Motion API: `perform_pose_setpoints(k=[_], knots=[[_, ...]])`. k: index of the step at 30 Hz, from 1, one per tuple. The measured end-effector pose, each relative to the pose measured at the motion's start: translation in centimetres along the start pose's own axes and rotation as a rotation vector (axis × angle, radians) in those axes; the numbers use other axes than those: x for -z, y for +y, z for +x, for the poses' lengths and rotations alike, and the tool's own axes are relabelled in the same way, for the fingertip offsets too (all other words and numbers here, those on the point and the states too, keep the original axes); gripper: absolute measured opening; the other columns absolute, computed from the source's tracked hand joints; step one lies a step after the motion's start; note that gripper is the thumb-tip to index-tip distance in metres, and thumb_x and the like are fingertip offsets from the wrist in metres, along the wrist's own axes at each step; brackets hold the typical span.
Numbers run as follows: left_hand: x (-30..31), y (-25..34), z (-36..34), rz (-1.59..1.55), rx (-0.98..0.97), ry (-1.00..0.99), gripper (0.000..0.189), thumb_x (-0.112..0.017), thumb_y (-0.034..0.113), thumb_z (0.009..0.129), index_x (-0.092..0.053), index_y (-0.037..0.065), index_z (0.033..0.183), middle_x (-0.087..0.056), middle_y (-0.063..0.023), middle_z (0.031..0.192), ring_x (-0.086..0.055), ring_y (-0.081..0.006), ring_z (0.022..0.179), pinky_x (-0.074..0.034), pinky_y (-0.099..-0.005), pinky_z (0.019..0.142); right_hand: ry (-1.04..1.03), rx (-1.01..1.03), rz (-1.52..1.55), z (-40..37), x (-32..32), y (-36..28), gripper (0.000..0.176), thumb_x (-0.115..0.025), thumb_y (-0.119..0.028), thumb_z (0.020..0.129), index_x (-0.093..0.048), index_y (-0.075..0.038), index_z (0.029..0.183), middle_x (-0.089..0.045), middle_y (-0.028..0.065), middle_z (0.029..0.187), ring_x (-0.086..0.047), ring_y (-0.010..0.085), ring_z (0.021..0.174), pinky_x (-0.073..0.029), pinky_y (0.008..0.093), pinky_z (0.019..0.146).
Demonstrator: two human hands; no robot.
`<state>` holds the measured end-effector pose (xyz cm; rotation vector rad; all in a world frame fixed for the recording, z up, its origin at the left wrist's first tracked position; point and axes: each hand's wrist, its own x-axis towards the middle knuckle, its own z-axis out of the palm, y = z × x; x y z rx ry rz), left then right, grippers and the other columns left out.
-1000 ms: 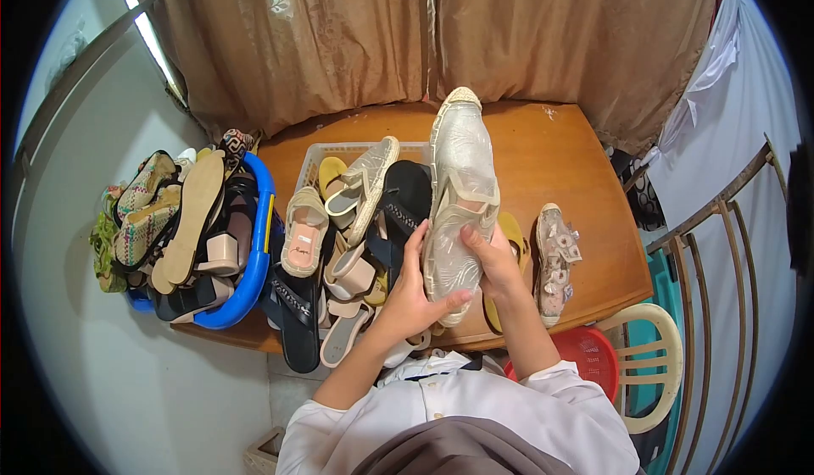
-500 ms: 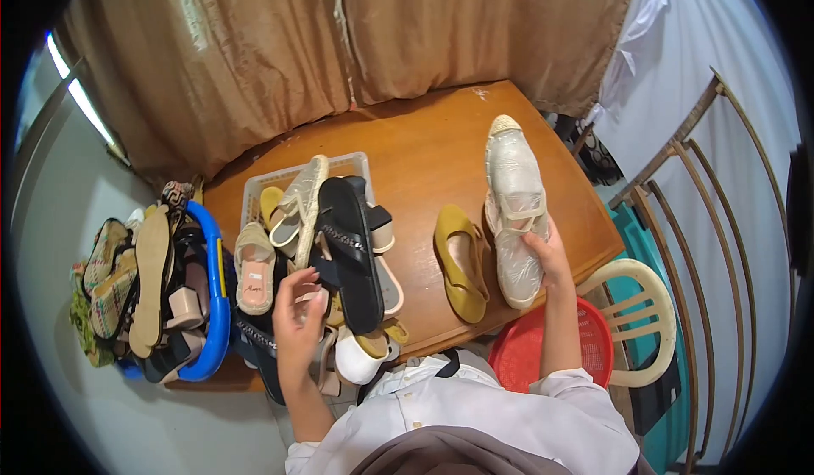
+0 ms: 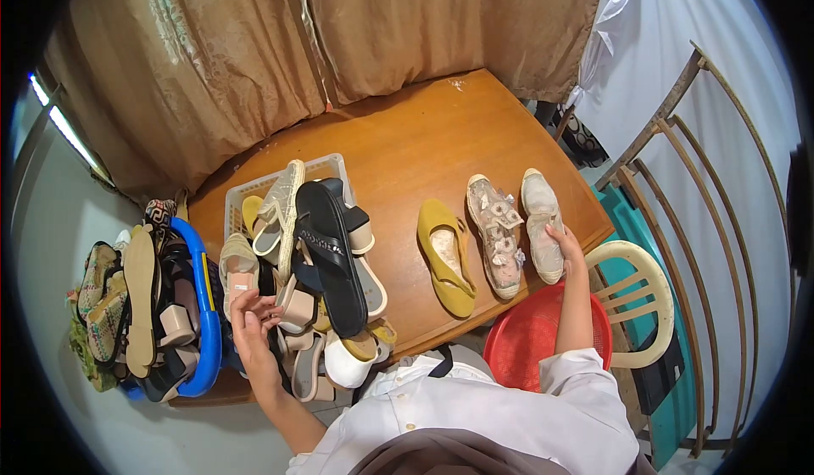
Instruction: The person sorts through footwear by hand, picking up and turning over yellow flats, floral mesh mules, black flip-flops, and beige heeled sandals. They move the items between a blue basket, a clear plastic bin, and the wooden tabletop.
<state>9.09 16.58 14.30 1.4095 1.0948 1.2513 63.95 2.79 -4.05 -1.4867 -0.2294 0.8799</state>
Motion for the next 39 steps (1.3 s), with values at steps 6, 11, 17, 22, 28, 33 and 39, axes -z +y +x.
perform_pose_setpoints(k=[6, 11, 17, 22, 28, 33, 39], knots=[[0.1, 0.0, -0.2, -0.041, -0.015, -0.015, 0.043, -0.037, 0.037, 0.095, -0.045, 0.001, 0.118, -0.055, -0.0113, 0.101, -0.056, -0.0162, 0.085, -0.042, -0.0277, 0.076, -0.033, -0.122, -0.092, 2.8, 1.2, 1.3, 0.048, -0.069, -0.020, 0.078, -0.052, -0.004, 0.119, -0.063, 0.0091, 0.102, -0.061, 0.0215, 0.087, -0.047, 0.0357, 0.081], [-0.3, -0.2, -0.4, -0.040, 0.032, -0.007, 0.043, -0.037, 0.036, 0.095, -0.046, 0.000, 0.116, -0.055, -0.0115, 0.101, -0.055, -0.0156, 0.084, -0.042, -0.0274, 0.076, -0.042, -0.138, -0.356, 2.9, 1.5, 0.1, 0.041, -0.065, -0.021, 0.081, -0.055, -0.005, 0.117, -0.063, 0.0082, 0.103, -0.060, 0.0190, 0.087, -0.046, 0.0330, 0.080], [-1.3, 0.4, -0.4, -0.015, 0.031, -0.043, 0.039, -0.036, 0.035, 0.096, -0.047, 0.002, 0.115, -0.055, -0.0103, 0.099, -0.056, -0.0145, 0.081, -0.042, -0.0265, 0.074, -0.082, -0.021, -0.422, 3.2, 0.2, 0.2, 0.043, -0.062, -0.024, 0.082, -0.054, -0.002, 0.118, -0.062, 0.0101, 0.107, -0.059, 0.0210, 0.091, -0.045, 0.0332, 0.082], [-1.6, 0.4, -0.6, -0.011, 0.022, -0.053, 0.039, -0.036, 0.034, 0.096, -0.047, 0.002, 0.115, -0.055, -0.0105, 0.099, -0.056, -0.0143, 0.079, -0.042, -0.0259, 0.072, 0.263, 0.198, -0.979, 5.8, 0.4, 2.2, 0.044, -0.059, -0.028, 0.084, -0.051, -0.001, 0.118, -0.058, 0.0214, 0.113, -0.056, 0.0352, 0.101, -0.043, 0.0403, 0.087], [-1.7, 0.3, -0.5, -0.014, 0.059, -0.047, 0.039, -0.037, 0.033, 0.096, -0.048, 0.001, 0.115, -0.055, -0.0108, 0.097, -0.056, -0.0139, 0.079, -0.042, -0.0249, 0.070, 0.384, 0.371, -1.048, 4.2, -0.9, 3.6, 0.046, -0.057, -0.032, 0.084, -0.049, 0.000, 0.116, -0.056, 0.0257, 0.109, -0.053, 0.0415, 0.102, -0.042, 0.0437, 0.088], [-2.3, 0.2, -0.1, -0.019, 0.063, -0.075, 0.040, -0.039, 0.036, 0.096, -0.049, 0.002, 0.113, -0.057, -0.0093, 0.095, -0.057, -0.0140, 0.078, -0.042, -0.0237, 0.069, 0.372, 0.328, -1.029, 4.3, -1.1, 3.4, 0.046, -0.057, -0.032, 0.085, -0.049, 0.000, 0.116, -0.055, 0.0255, 0.111, -0.053, 0.0407, 0.103, -0.041, 0.0443, 0.088], [-1.7, 0.3, -0.2, 0.012, 0.051, -0.059, 0.035, -0.039, 0.030, 0.095, -0.050, 0.001, 0.111, -0.057, -0.0097, 0.094, -0.056, -0.0131, 0.079, -0.042, -0.0244, 0.069, 0.455, 0.554, -1.049, 0.2, -5.0, 0.4, 0.043, -0.046, -0.023, 0.091, -0.041, 0.001, 0.128, -0.044, 0.0246, 0.128, -0.042, 0.0391, 0.119, -0.035, 0.0426, 0.098]])
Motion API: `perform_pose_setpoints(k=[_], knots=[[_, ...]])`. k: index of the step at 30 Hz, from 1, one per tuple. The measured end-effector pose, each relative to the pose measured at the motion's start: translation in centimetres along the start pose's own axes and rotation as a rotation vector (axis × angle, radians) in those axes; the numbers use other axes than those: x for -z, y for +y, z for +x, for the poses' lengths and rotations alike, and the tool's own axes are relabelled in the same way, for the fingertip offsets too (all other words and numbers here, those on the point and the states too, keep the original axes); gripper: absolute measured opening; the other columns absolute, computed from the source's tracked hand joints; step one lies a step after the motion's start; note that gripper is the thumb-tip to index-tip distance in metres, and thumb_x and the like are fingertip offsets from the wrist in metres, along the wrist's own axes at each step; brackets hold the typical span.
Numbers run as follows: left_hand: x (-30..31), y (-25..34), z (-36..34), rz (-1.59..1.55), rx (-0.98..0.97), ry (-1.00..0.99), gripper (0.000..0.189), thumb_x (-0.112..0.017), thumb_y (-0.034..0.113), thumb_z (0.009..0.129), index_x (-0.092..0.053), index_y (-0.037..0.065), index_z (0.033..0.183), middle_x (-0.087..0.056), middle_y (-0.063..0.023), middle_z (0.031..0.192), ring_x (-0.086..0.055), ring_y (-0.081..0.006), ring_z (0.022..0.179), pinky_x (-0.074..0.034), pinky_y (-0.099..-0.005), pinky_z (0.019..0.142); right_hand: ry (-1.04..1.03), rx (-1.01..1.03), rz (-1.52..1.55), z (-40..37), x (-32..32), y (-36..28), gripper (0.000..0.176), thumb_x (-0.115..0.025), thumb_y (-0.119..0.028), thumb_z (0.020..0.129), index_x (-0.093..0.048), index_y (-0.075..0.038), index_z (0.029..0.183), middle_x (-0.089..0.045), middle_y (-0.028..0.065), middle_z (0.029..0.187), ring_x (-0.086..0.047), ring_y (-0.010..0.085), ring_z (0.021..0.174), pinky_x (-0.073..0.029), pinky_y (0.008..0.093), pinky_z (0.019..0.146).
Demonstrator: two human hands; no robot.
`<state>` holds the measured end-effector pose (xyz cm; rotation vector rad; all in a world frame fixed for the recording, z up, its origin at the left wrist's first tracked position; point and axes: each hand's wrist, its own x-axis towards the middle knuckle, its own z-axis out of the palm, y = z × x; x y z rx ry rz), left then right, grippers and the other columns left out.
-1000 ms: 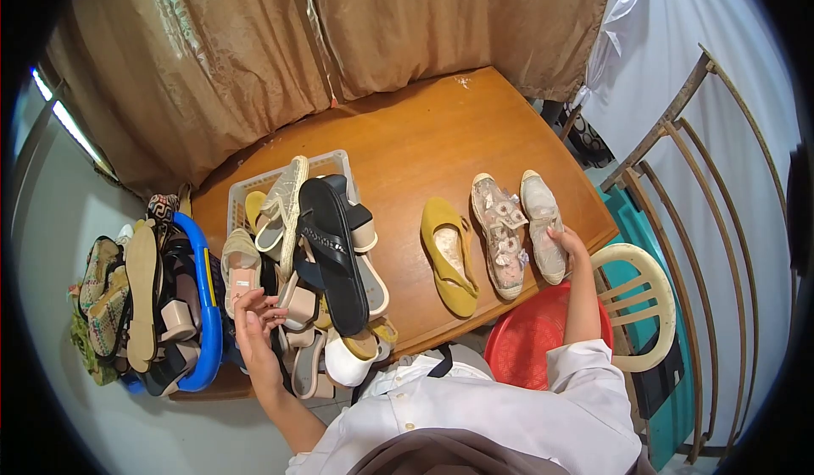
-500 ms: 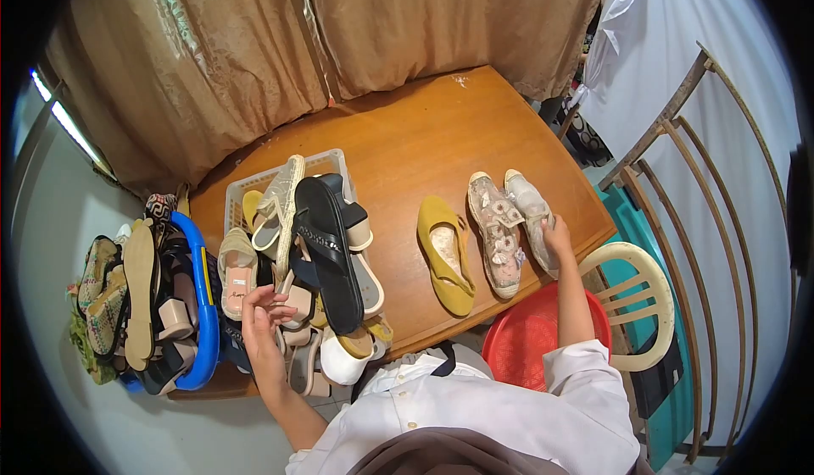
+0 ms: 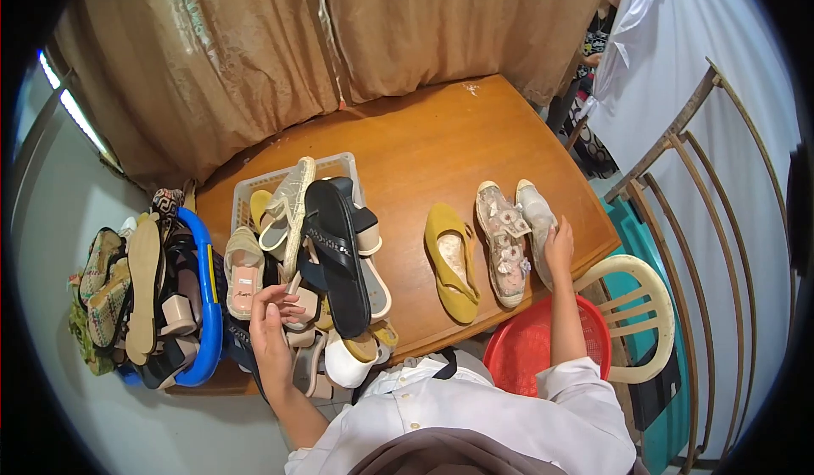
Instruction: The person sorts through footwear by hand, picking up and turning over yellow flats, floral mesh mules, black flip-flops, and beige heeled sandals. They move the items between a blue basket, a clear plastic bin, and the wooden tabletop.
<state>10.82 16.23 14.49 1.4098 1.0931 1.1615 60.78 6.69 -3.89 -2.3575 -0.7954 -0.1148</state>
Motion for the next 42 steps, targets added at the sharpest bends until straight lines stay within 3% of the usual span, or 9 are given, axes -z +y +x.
perform_pose_setpoints(k=[6, 9, 12, 16, 19, 24, 29, 38, 42], knots=[[1.2, -0.4, -0.6, 0.011, 0.023, 0.033, 0.034, -0.039, 0.029, 0.095, -0.050, 0.000, 0.110, -0.058, -0.0096, 0.094, -0.056, -0.0136, 0.080, -0.043, -0.0252, 0.070, -0.131, 0.079, -0.365, -1.1, -3.6, 0.3, 0.050, -0.035, -0.028, 0.095, -0.030, -0.004, 0.138, -0.027, 0.0152, 0.145, -0.020, 0.0354, 0.135, -0.018, 0.0551, 0.106], [1.6, -0.6, -1.0, 0.012, 0.027, 0.040, 0.034, -0.040, 0.029, 0.095, -0.051, 0.001, 0.110, -0.058, -0.0093, 0.093, -0.056, -0.0138, 0.080, -0.043, -0.0253, 0.070, -0.260, -0.006, -0.297, -0.3, -2.6, -0.4, 0.049, -0.036, -0.025, 0.094, -0.030, -0.003, 0.137, -0.025, 0.0157, 0.145, -0.019, 0.0363, 0.135, -0.018, 0.0568, 0.106], [2.1, -0.7, -1.1, 0.005, 0.025, 0.056, 0.033, -0.040, 0.030, 0.095, -0.051, 0.001, 0.109, -0.058, -0.0087, 0.092, -0.056, -0.0131, 0.079, -0.042, -0.0245, 0.070, -0.207, -0.029, -0.083, 0.3, -2.1, -0.5, 0.049, -0.037, -0.024, 0.094, -0.031, -0.002, 0.137, -0.024, 0.0166, 0.146, -0.018, 0.0372, 0.135, -0.017, 0.0588, 0.105], [2.7, -0.7, -1.3, 0.008, 0.018, 0.080, 0.033, -0.041, 0.030, 0.095, -0.051, 0.001, 0.108, -0.059, -0.0083, 0.092, -0.057, -0.0128, 0.078, -0.042, -0.0236, 0.070, 0.018, 0.229, 0.130, -0.9, -0.2, -4.9, 0.041, -0.049, -0.014, 0.088, -0.042, 0.002, 0.125, -0.042, 0.0233, 0.130, -0.036, 0.0402, 0.123, -0.029, 0.0462, 0.102], [3.0, -1.0, -1.4, 0.025, 0.011, 0.078, 0.032, -0.042, 0.029, 0.095, -0.051, 0.002, 0.108, -0.059, -0.0076, 0.091, -0.057, -0.0126, 0.078, -0.042, -0.0236, 0.070, 0.040, 0.367, 0.259, -2.5, 2.3, -10.6, 0.032, -0.054, -0.008, 0.085, -0.047, 0.002, 0.114, -0.050, 0.0220, 0.115, -0.046, 0.0377, 0.111, -0.036, 0.0397, 0.095], [3.4, -1.6, -1.5, 0.123, 0.003, 0.105, 0.024, -0.046, 0.023, 0.094, -0.053, 0.003, 0.106, -0.060, -0.0059, 0.090, -0.057, -0.0106, 0.076, -0.042, -0.0215, 0.068, 0.007, 0.477, 0.410, -5.0, 4.3, -17.0, 0.026, -0.055, -0.007, 0.084, -0.050, 0.002, 0.108, -0.053, 0.0193, 0.106, -0.051, 0.0341, 0.103, -0.039, 0.0387, 0.091], [4.4, -2.8, -0.9, 0.337, -0.046, 0.175, 0.014, -0.056, 0.005, 0.086, -0.058, 0.001, 0.099, -0.063, -0.0073, 0.084, -0.059, -0.0120, 0.075, -0.046, -0.0244, 0.066, -0.124, 0.549, 0.515, -8.4, 5.7, -22.6, 0.024, -0.057, -0.007, 0.083, -0.052, 0.001, 0.105, -0.055, 0.0185, 0.103, -0.053, 0.0339, 0.101, -0.041, 0.0387, 0.088], [4.8, -2.5, 2.4, 0.441, -0.102, 0.087, 0.016, -0.063, 0.006, 0.081, -0.060, 0.000, 0.095, -0.065, -0.0070, 0.082, -0.061, -0.0089, 0.073, -0.048, -0.0224, 0.064, -0.422, 0.820, 0.719, -14.8, 4.3, -29.3, 0.024, -0.060, -0.006, 0.078, -0.054, 0.000, 0.101, -0.055, 0.0178, 0.102, -0.051, 0.0358, 0.106, -0.041, 0.0399, 0.090], [2.9, -2.0, 5.4, 0.666, -0.133, -0.012, 0.030, -0.069, 0.016, 0.076, -0.055, -0.001, 0.097, -0.062, -0.0171, 0.086, -0.062, -0.0285, 0.080, -0.049, -0.0356, 0.070, -0.484, 0.825, 0.690, -16.0, 5.1, -31.1, 0.023, -0.060, -0.005, 0.079, -0.055, -0.002, 0.100, -0.055, 0.0172, 0.102, -0.051, 0.0352, 0.107, -0.041, 0.0396, 0.091]])
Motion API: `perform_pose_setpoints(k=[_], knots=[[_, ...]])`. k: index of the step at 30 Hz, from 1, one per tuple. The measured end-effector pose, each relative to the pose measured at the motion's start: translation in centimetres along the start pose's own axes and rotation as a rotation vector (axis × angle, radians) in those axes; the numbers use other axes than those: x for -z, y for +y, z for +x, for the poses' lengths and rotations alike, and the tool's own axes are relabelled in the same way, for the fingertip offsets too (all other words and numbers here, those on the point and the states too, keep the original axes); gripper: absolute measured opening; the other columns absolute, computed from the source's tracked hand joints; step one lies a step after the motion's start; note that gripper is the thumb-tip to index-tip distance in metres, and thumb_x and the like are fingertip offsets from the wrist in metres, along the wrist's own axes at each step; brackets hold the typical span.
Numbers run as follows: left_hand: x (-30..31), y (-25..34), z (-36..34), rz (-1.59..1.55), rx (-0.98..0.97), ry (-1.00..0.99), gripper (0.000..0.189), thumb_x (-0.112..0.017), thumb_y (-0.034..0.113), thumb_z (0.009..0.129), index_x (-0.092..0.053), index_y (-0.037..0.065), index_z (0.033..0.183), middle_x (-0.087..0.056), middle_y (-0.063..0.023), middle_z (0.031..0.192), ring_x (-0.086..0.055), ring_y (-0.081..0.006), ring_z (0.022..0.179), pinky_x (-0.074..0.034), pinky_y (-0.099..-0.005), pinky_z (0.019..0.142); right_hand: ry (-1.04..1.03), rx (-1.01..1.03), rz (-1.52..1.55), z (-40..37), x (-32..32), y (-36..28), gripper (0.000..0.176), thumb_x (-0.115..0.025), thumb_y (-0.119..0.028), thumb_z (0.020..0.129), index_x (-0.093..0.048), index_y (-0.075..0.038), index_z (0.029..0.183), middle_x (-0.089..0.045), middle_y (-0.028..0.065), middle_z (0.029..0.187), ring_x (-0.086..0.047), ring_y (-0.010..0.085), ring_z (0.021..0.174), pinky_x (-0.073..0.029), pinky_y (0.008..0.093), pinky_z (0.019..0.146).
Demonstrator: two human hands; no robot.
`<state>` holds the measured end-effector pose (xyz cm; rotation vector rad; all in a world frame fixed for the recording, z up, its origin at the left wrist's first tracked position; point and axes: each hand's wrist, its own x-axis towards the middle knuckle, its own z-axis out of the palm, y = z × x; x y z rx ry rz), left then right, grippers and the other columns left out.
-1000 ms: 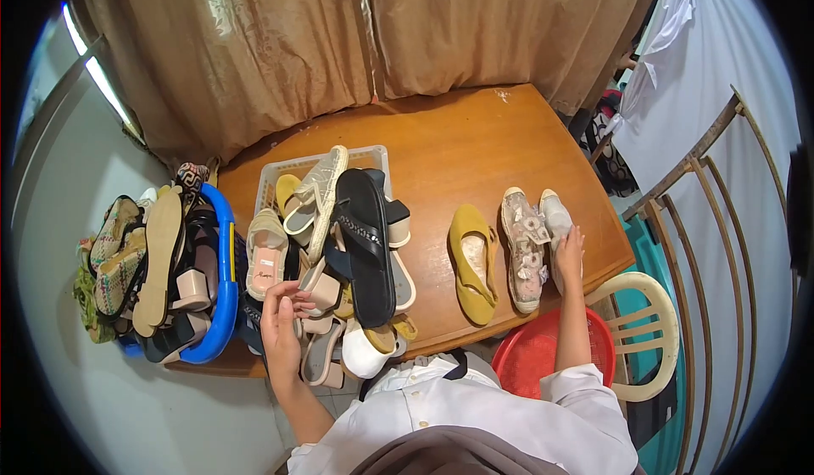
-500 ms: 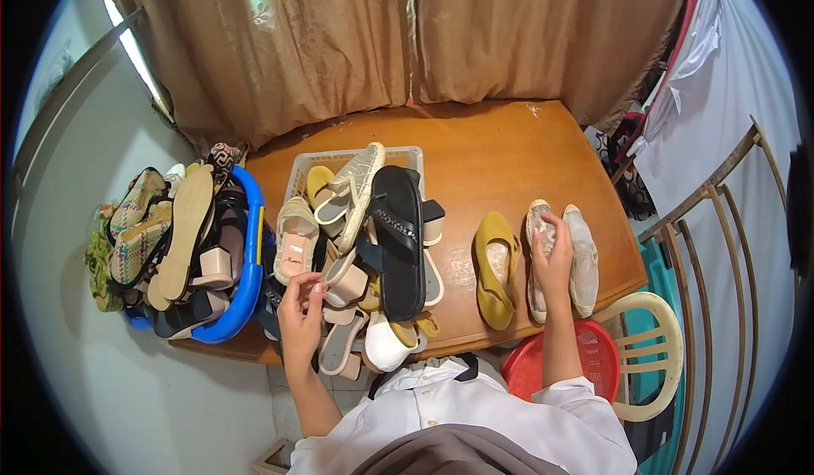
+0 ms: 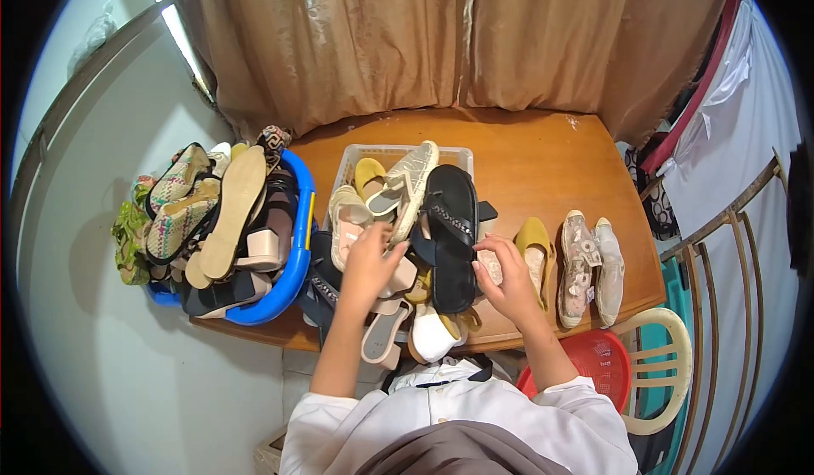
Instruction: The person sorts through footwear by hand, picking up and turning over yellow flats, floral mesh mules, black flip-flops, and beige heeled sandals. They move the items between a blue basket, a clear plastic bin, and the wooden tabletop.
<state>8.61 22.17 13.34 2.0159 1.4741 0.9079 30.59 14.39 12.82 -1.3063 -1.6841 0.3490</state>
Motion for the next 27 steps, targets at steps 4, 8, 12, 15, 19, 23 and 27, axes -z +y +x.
perform_pose_setpoints(k=[4, 8, 12, 15, 19, 23, 27], knots=[[-3.1, -1.7, 2.7, 0.222, -0.062, -0.139, 0.041, -0.067, 0.019, 0.076, -0.046, -0.004, 0.104, -0.056, -0.0263, 0.097, -0.056, -0.0407, 0.093, -0.046, -0.0445, 0.080, 0.040, -0.038, 0.010, -0.2, 0.2, -0.8, 0.021, -0.060, -0.005, 0.078, -0.056, -0.003, 0.099, -0.055, 0.0172, 0.101, -0.052, 0.0357, 0.105, -0.041, 0.0398, 0.090], [-6.1, -3.6, 4.0, 0.270, 0.065, -0.181, 0.053, -0.064, 0.029, 0.078, -0.040, -0.006, 0.110, -0.055, -0.0313, 0.095, -0.057, -0.0437, 0.090, -0.046, -0.0470, 0.080, 0.086, -0.115, -0.043, -1.7, 0.6, -0.7, 0.020, -0.058, -0.003, 0.078, -0.055, -0.001, 0.098, -0.057, 0.0177, 0.102, -0.053, 0.0332, 0.107, -0.040, 0.0371, 0.091], [-7.8, -5.5, 5.1, 0.155, 0.106, -0.130, 0.056, -0.061, 0.036, 0.078, -0.042, -0.003, 0.113, -0.055, -0.0329, 0.096, -0.058, -0.0449, 0.088, -0.047, -0.0486, 0.078, 0.098, -0.197, -0.043, -3.5, 0.7, -0.8, 0.018, -0.058, -0.002, 0.079, -0.055, 0.000, 0.096, -0.057, 0.0171, 0.100, -0.054, 0.0323, 0.105, -0.040, 0.0363, 0.091], [-7.7, -6.2, 5.8, -0.008, 0.096, -0.148, 0.059, -0.060, 0.037, 0.079, -0.042, 0.003, 0.123, -0.054, -0.0345, 0.100, -0.055, -0.0464, 0.098, -0.045, -0.0475, 0.084, 0.009, -0.228, -0.021, -4.7, 0.4, -0.7, 0.031, -0.060, -0.008, 0.079, -0.052, -0.002, 0.109, -0.053, 0.0183, 0.108, -0.051, 0.0333, 0.106, -0.039, 0.0368, 0.091], [-5.8, -5.0, 5.6, -0.173, 0.215, -0.239, 0.074, -0.057, 0.042, 0.082, -0.029, 0.005, 0.139, -0.047, -0.0349, 0.119, -0.046, -0.0434, 0.116, -0.036, -0.0403, 0.098, -0.188, -0.240, 0.088, -5.7, -1.1, -1.1, 0.056, -0.065, -0.018, 0.080, -0.040, -0.007, 0.129, -0.042, 0.0229, 0.126, -0.042, 0.0382, 0.117, -0.034, 0.0390, 0.098], [-4.2, -5.4, 6.1, -0.462, 0.180, -0.364, 0.076, -0.056, 0.048, 0.084, -0.028, 0.004, 0.139, -0.043, -0.0241, 0.132, -0.043, -0.0305, 0.123, -0.033, -0.0343, 0.100, -0.291, -0.277, -0.010, -5.6, -2.5, -1.6, 0.068, -0.067, -0.022, 0.079, -0.033, -0.007, 0.136, -0.034, 0.0236, 0.136, -0.028, 0.0367, 0.131, -0.025, 0.0410, 0.106], [1.7, -3.6, 6.7, -0.554, 0.381, -0.341, 0.053, -0.053, 0.036, 0.089, -0.044, 0.006, 0.131, -0.054, -0.0116, 0.119, -0.051, -0.0179, 0.106, -0.039, -0.0268, 0.091, -0.292, -0.265, -0.036, -5.4, -2.8, -1.3, 0.068, -0.068, -0.025, 0.078, -0.034, -0.010, 0.135, -0.039, 0.0232, 0.133, -0.035, 0.0374, 0.125, -0.030, 0.0411, 0.102]])
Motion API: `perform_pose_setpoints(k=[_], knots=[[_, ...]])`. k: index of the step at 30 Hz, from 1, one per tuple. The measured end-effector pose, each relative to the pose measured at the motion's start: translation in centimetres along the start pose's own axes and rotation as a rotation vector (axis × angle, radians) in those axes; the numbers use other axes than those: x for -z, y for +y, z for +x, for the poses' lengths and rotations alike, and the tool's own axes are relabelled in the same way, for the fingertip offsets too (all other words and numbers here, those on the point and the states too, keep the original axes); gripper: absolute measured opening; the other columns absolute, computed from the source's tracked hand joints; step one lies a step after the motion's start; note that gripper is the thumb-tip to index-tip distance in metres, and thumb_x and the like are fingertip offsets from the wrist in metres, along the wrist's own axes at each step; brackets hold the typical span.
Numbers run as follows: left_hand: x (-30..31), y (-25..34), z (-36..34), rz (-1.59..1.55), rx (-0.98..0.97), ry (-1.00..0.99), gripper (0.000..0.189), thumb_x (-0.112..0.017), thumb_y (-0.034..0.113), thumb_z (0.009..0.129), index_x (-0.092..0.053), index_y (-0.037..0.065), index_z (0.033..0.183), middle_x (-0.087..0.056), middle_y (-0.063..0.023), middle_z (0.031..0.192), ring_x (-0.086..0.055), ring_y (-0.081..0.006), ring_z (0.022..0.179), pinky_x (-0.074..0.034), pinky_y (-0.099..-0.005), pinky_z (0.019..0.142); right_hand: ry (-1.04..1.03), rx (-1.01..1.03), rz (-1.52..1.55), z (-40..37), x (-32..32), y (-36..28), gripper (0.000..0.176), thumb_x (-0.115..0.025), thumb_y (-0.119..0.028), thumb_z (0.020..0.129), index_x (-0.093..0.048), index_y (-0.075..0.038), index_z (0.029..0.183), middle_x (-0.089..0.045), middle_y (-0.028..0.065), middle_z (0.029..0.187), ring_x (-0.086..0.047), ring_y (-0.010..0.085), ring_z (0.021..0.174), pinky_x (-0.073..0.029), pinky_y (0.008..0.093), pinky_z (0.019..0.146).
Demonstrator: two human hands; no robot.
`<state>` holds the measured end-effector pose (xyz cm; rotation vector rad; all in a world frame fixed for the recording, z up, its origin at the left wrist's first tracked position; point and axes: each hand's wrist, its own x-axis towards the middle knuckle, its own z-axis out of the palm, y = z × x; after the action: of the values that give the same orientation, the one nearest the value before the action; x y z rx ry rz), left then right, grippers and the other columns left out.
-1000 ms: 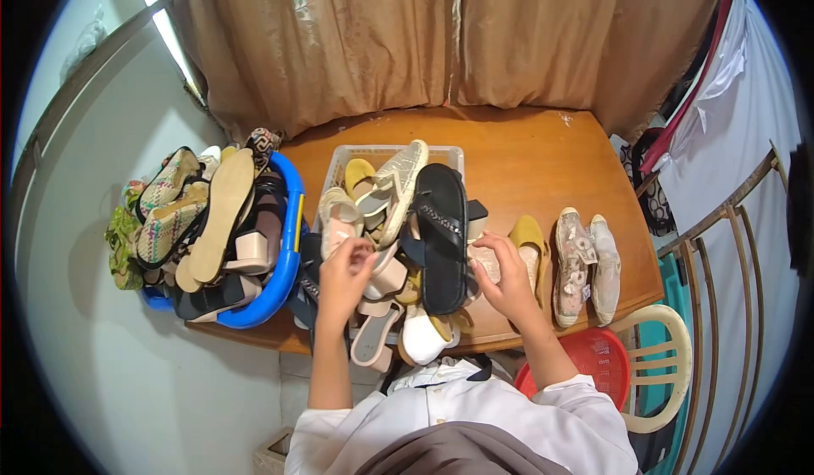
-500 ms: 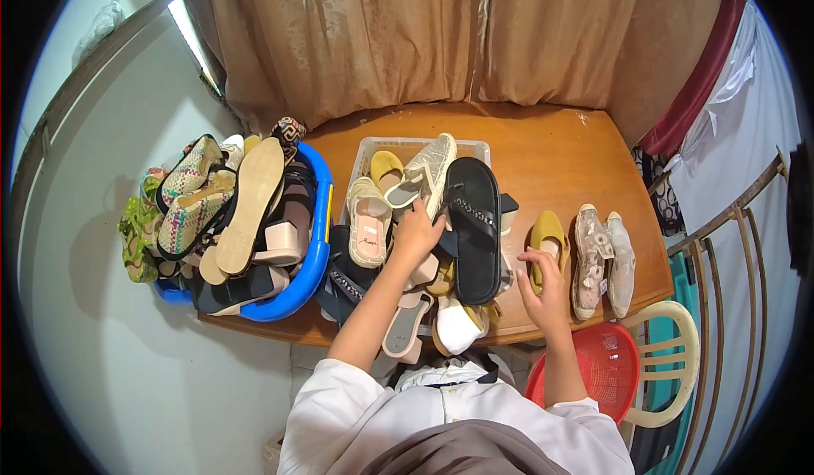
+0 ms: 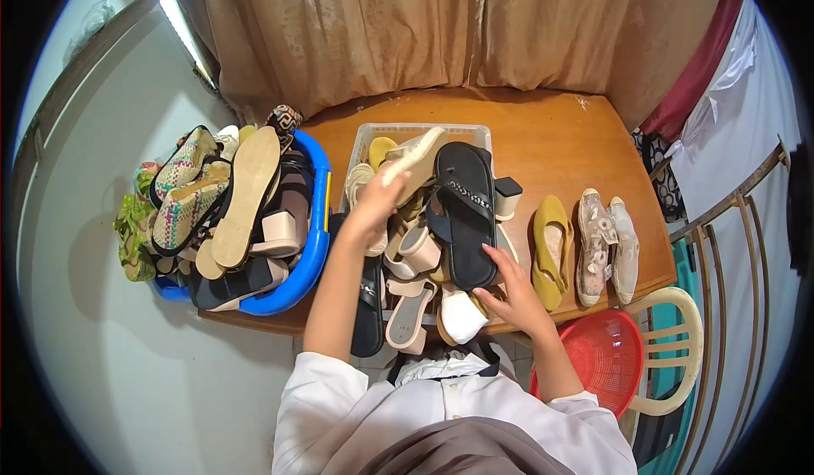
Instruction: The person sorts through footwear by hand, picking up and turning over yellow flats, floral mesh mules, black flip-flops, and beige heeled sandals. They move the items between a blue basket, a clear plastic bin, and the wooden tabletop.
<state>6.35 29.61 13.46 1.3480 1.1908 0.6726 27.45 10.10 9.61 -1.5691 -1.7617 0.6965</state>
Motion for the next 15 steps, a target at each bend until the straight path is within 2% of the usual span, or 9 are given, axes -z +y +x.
perform_pose_setpoints(k=[2, 5, 6, 9, 10, 13, 15], knots=[[1.9, 0.2, -1.0, -0.088, -0.064, 0.027, 0.049, -0.054, 0.028, 0.089, -0.044, 0.006, 0.131, -0.055, -0.0102, 0.116, -0.052, -0.0143, 0.098, -0.041, -0.0238, 0.083, 0.022, 0.054, -0.023, 0.4, -0.1, 0.8, 0.068, -0.068, -0.031, 0.078, -0.035, -0.013, 0.136, -0.042, 0.0231, 0.130, -0.042, 0.0386, 0.119, -0.035, 0.0421, 0.098], [2.6, -0.7, -2.7, 0.015, -0.531, 0.249, 0.050, -0.056, 0.025, 0.088, -0.042, 0.006, 0.133, -0.056, -0.0113, 0.115, -0.052, -0.0127, 0.089, -0.042, -0.0261, 0.076, 0.030, 0.052, -0.042, 0.8, -0.3, 1.0, 0.069, -0.069, -0.033, 0.077, -0.037, -0.014, 0.135, -0.046, 0.0205, 0.127, -0.045, 0.0367, 0.116, -0.037, 0.0412, 0.095], [2.9, -1.2, -3.1, 0.071, -0.617, 0.298, 0.053, -0.058, 0.023, 0.087, -0.041, 0.009, 0.135, -0.056, -0.0167, 0.104, -0.050, -0.0176, 0.082, -0.042, -0.0299, 0.074, 0.048, 0.067, -0.061, 1.0, -0.5, 1.1, 0.069, -0.070, -0.035, 0.075, -0.039, -0.014, 0.134, -0.046, 0.0200, 0.127, -0.046, 0.0373, 0.114, -0.038, 0.0413, 0.094], [2.9, -0.1, -7.6, 0.584, -0.456, 0.552, 0.053, -0.060, 0.023, 0.085, -0.043, 0.013, 0.134, -0.052, -0.0203, 0.090, -0.048, -0.0256, 0.080, -0.041, -0.0318, 0.078, 0.090, 0.064, -0.113, 1.6, -0.7, 1.1, 0.068, -0.069, -0.035, 0.075, -0.041, -0.014, 0.133, -0.048, 0.0183, 0.125, -0.047, 0.0363, 0.114, -0.038, 0.0411, 0.094], [2.4, -0.6, -8.4, 0.524, -0.456, 0.591, 0.052, -0.062, 0.023, 0.082, -0.047, 0.020, 0.132, -0.046, -0.0206, 0.084, -0.044, -0.0319, 0.081, -0.039, -0.0358, 0.082, 0.137, 0.075, -0.087, 2.0, -0.8, 0.8, 0.066, -0.069, -0.034, 0.074, -0.043, -0.014, 0.131, -0.051, 0.0163, 0.123, -0.049, 0.0355, 0.111, -0.040, 0.0405, 0.092], [1.6, -3.1, -9.9, 0.757, -0.379, 0.635, 0.052, -0.064, 0.023, 0.080, -0.049, 0.024, 0.130, -0.045, -0.0221, 0.090, -0.043, -0.0332, 0.087, -0.038, -0.0390, 0.085, 0.173, 0.065, -0.110, 3.2, -1.1, 1.2, 0.063, -0.069, -0.033, 0.073, -0.045, -0.014, 0.128, -0.053, 0.0148, 0.120, -0.051, 0.0352, 0.109, -0.041, 0.0398, 0.090], [1.2, -5.0, -10.1, 0.800, -0.376, 0.622, 0.051, -0.066, 0.021, 0.077, -0.052, 0.026, 0.126, -0.042, -0.0233, 0.098, -0.041, -0.0366, 0.092, -0.036, -0.0432, 0.088, 0.217, 0.063, -0.132, 4.0, -1.5, 1.4, 0.059, -0.069, -0.031, 0.074, -0.047, -0.015, 0.127, -0.054, 0.0139, 0.119, -0.052, 0.0348, 0.107, -0.042, 0.0399, 0.089]])
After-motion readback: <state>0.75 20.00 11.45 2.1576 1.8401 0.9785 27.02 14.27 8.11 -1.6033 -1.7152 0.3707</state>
